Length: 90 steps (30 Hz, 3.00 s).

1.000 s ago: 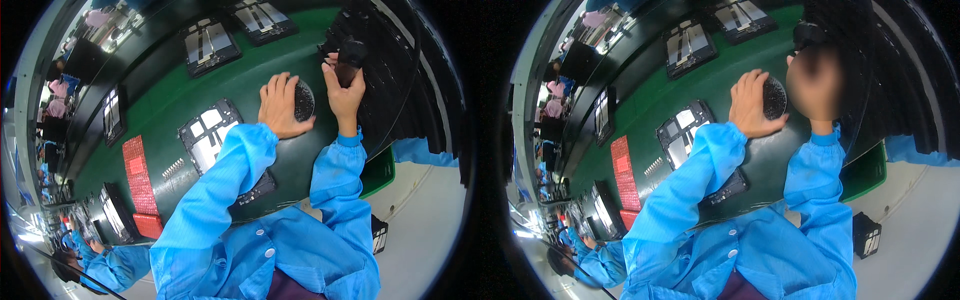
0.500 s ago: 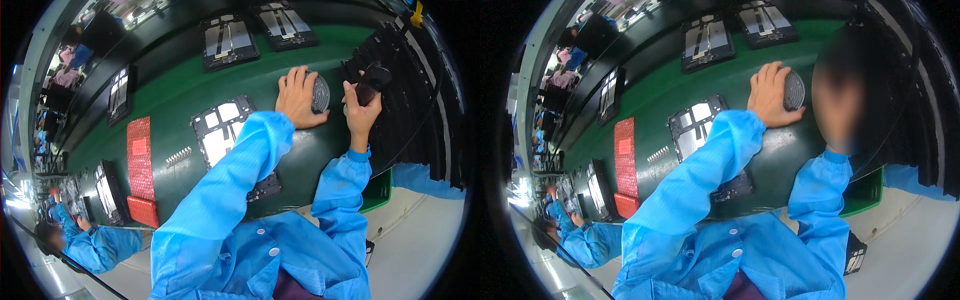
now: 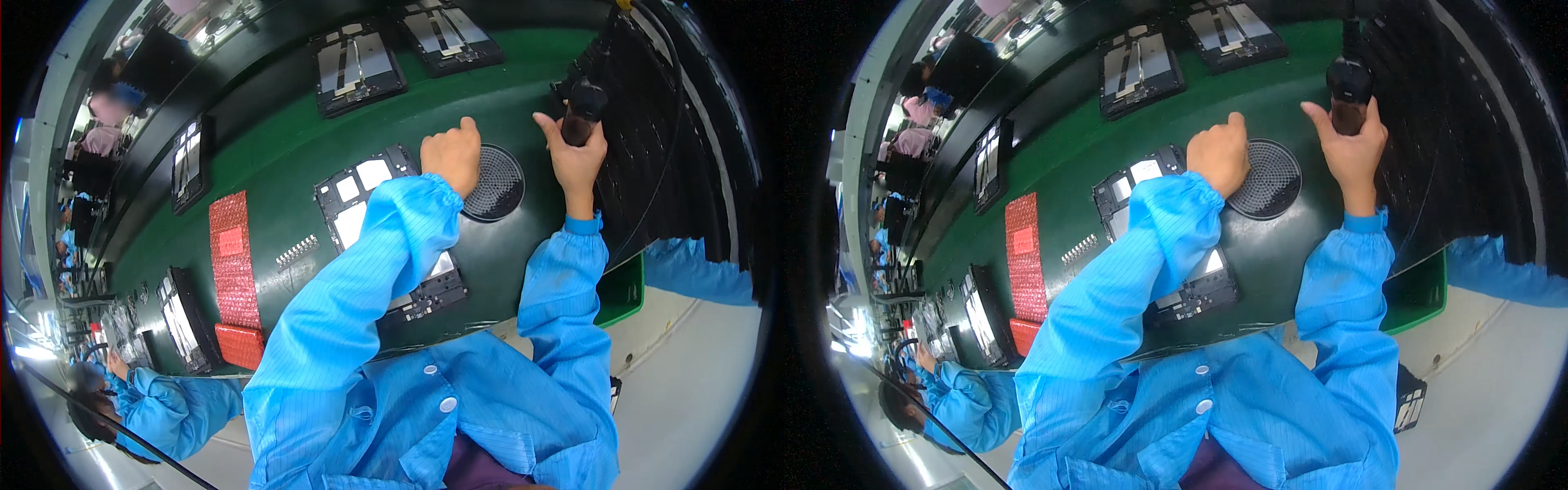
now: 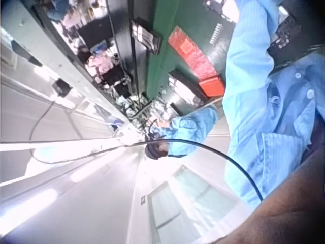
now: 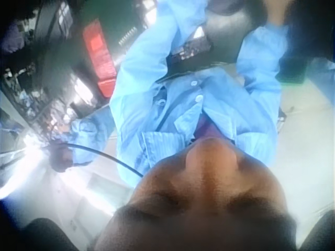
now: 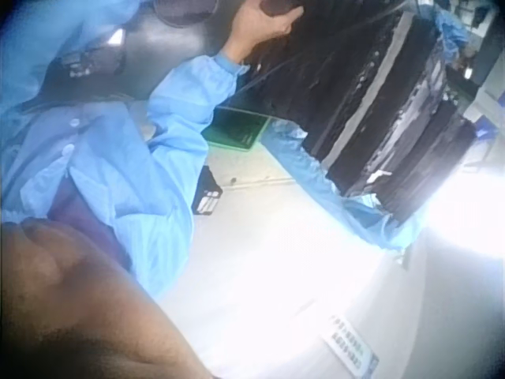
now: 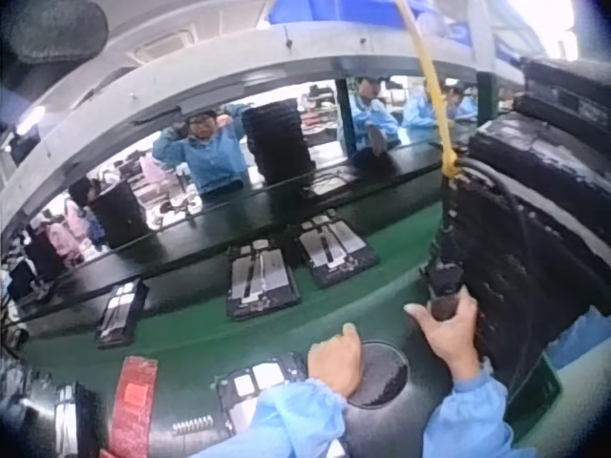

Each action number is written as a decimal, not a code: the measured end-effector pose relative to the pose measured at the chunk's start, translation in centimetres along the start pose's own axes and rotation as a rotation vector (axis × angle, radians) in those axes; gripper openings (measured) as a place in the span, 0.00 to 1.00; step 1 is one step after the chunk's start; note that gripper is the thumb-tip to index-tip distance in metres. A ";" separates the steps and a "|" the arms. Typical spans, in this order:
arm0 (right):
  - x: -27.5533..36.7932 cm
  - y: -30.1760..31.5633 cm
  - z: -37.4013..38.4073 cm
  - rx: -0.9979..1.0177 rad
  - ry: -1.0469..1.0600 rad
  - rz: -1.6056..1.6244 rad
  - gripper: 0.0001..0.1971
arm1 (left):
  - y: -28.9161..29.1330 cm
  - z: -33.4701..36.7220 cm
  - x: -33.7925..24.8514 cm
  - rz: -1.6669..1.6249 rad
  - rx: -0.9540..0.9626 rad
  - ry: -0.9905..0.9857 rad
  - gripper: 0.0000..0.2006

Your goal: Assembling screen modules into tablet frames using an electric screwdriver on a production line.

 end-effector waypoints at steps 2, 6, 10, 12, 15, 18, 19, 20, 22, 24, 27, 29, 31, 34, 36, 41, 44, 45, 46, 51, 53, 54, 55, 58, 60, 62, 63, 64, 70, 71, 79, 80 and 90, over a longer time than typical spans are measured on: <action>0.1 0.1 0.0 -0.043 0.051 -0.001 0.18 | 0.3 -1.6 -0.5 0.045 0.014 -0.044 0.14; -0.1 0.4 0.2 -0.069 0.080 0.010 0.16 | 1.3 -5.4 -2.3 0.083 0.118 -0.079 0.09; 0.5 0.9 -0.1 -0.047 0.039 0.067 0.13 | 2.3 -10.3 -2.5 -0.028 0.043 -0.239 0.06; 3.1 1.4 -1.0 -0.067 0.012 0.304 0.12 | 4.0 -13.2 -1.6 -0.118 -0.035 -0.300 0.06; 5.6 1.1 -2.9 0.004 0.008 0.432 0.13 | 6.5 -16.7 1.1 -0.250 -0.186 -0.403 0.08; 6.6 -0.6 -4.1 0.105 -0.038 0.567 0.13 | 9.3 -16.9 6.8 -0.279 -0.455 -0.310 0.09; 6.9 -1.4 -4.3 0.128 -0.026 0.568 0.13 | 10.9 -16.4 8.5 -0.316 -0.527 -0.262 0.08; 6.9 -2.0 -4.3 0.149 -0.014 0.569 0.13 | 12.2 -15.8 10.0 -0.351 -0.599 -0.223 0.06; 7.3 -2.9 -4.4 0.184 0.019 0.531 0.14 | 12.8 -14.6 13.9 -0.394 -0.717 -0.145 0.06; 7.6 -3.9 -4.6 0.224 0.052 0.490 0.15 | 10.8 -12.8 17.9 -0.920 -0.757 -0.042 0.08; 7.4 -4.7 -4.8 0.260 0.042 0.466 0.15 | 8.6 -10.7 18.5 -0.999 -0.628 0.066 0.10; 6.8 -4.7 -4.9 0.248 -0.038 0.482 0.13 | 8.5 -10.2 17.9 -0.997 -0.634 0.075 0.11; 6.8 -4.8 -4.9 0.250 -0.044 0.482 0.13 | 8.6 -10.1 17.6 -0.968 -0.637 0.091 0.12; 6.9 -4.9 -4.9 0.260 -0.006 0.453 0.13 | 8.6 -10.6 17.8 -0.922 -0.657 0.110 0.12; 7.1 -5.0 -4.9 0.269 0.036 0.418 0.14 | 8.6 -10.9 18.0 -0.917 -0.653 0.104 0.12; 6.4 -5.2 -5.0 0.258 -0.004 0.440 0.12 | 9.6 -12.7 16.8 -0.758 -0.671 0.070 0.11; 6.5 -5.3 -5.2 0.268 -0.021 0.479 0.12 | 11.0 -15.2 14.2 -0.542 -0.669 -0.064 0.10; 6.4 -5.4 -5.2 0.265 -0.024 0.476 0.12 | 11.0 -16.0 12.8 -0.496 -0.620 -0.122 0.09; 6.4 -5.1 -5.1 0.264 -0.021 0.461 0.13 | 10.7 -16.9 11.4 -0.457 -0.570 -0.183 0.09; 6.6 -5.0 -5.3 0.269 -0.026 0.436 0.12 | 7.7 -22.8 6.1 -0.418 -0.070 -0.328 0.21; 7.5 -4.3 -5.1 0.215 -0.067 0.474 0.13 | 6.9 -24.1 4.7 -0.442 0.002 -0.310 0.26; 7.9 -4.4 -5.1 0.230 -0.062 0.482 0.13 | 5.8 -24.5 4.4 -0.387 0.052 -0.263 0.30; 8.5 -3.7 -4.8 0.201 -0.011 0.506 0.13 | 4.6 -24.7 4.1 -0.336 0.104 -0.219 0.33; 10.8 -3.9 -4.9 0.194 0.014 0.637 0.15 | 3.6 -24.9 4.1 -0.277 0.046 -0.294 0.31; 13.2 -4.9 -5.5 0.230 0.011 0.750 0.15 | 3.5 -24.8 3.6 -0.333 0.046 -0.312 0.28; 15.4 -6.2 -6.2 0.296 0.064 0.797 0.14 | 3.2 -24.6 2.5 -0.314 0.051 -0.332 0.26; 16.8 -7.0 -6.9 0.341 0.083 0.795 0.15 | 2.9 -24.8 2.2 -0.334 0.042 -0.342 0.25; 17.9 -7.8 -7.4 0.380 0.104 0.787 0.15 | 2.7 -24.8 2.0 -0.357 0.034 -0.360 0.24; 21.9 -14.2 -10.3 0.547 0.023 0.817 0.16 | 7.1 -24.2 8.7 -0.369 -0.096 -0.180 0.26; 21.8 -14.9 -10.7 0.570 0.033 0.807 0.16 | 7.7 -24.1 11.3 -0.237 -0.136 -0.022 0.27; 21.1 -17.0 -11.8 0.647 0.049 0.738 0.15 | 10.9 -25.6 19.2 0.033 -0.310 0.321 0.30; 21.0 -17.0 -11.8 0.652 0.050 0.735 0.15 | 10.8 -25.5 19.2 0.029 -0.312 0.324 0.30; 20.7 -17.4 -12.0 0.653 0.049 0.721 0.14 | 10.7 -25.4 19.4 0.024 -0.325 0.312 0.30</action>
Point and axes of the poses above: each hand's wrist, its own z-axis towards the middle knuckle, its own y-axis out of the back of the hand, x = y × z, the point moved 8 cm from there along z, towards the middle knuckle, and after that the axes turned 13 degrees about -z, right-handed, at the moved point
